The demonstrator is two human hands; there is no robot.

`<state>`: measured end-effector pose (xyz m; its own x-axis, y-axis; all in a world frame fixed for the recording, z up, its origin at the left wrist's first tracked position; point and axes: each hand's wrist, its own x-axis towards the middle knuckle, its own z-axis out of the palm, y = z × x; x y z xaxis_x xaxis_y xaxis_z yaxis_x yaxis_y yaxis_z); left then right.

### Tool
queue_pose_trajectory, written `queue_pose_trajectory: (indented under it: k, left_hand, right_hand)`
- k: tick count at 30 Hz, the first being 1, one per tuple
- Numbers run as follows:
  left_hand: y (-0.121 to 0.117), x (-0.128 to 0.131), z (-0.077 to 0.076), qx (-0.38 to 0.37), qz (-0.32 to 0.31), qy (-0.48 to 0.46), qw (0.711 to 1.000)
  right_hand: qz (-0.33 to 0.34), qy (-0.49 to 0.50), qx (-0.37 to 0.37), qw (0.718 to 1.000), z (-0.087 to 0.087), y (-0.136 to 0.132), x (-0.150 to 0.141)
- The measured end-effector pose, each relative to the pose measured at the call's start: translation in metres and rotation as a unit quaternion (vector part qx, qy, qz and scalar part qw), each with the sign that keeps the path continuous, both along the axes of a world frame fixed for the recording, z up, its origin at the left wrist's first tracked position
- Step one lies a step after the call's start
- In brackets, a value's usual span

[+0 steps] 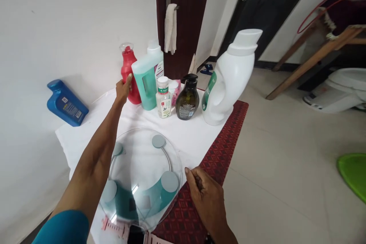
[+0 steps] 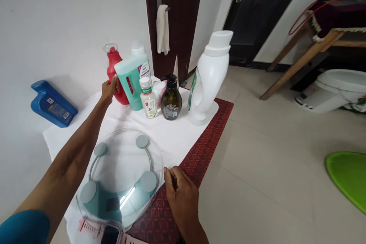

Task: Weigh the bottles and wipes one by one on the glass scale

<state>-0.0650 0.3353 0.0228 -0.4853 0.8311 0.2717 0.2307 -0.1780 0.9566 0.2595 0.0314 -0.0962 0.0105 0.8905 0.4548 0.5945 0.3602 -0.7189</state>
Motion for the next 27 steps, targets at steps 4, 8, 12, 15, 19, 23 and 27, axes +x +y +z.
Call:
queue_pose_trajectory:
  k: [4,8,12,15,19,23,27]
  left_hand:
    - [-0.001,0.003,-0.003,0.018,0.019,-0.021,0.999]
    - [-0.032,0.0,-0.004,0.051,0.098,-0.031,0.993]
    - [-0.088,-0.013,0.001,0.071,0.162,-0.009,0.984]
    - [-0.14,-0.023,0.012,0.085,0.181,0.01,0.98]
    - [-0.214,-0.023,0.036,0.114,0.174,0.022,0.978]
    - [-0.282,-0.005,0.052,0.096,0.161,0.005,0.982]
    - [-0.324,0.025,0.045,0.075,0.147,-0.01,0.986]
  right_hand:
    - [-0.006,0.0,0.013,1.0,-0.001,0.002,-0.001]
    - [-0.007,0.004,0.013,1.0,0.0,0.002,-0.001]
    - [0.0,0.016,0.01,1.0,0.003,0.002,-0.001]
    - [0.0,0.024,0.004,1.0,0.005,0.002,-0.001]
    - [0.007,0.035,-0.016,0.999,0.005,0.002,-0.001]
    - [0.01,0.043,-0.035,0.998,0.005,0.003,-0.002]
    - [0.007,0.042,-0.051,0.998,0.007,0.004,-0.004]
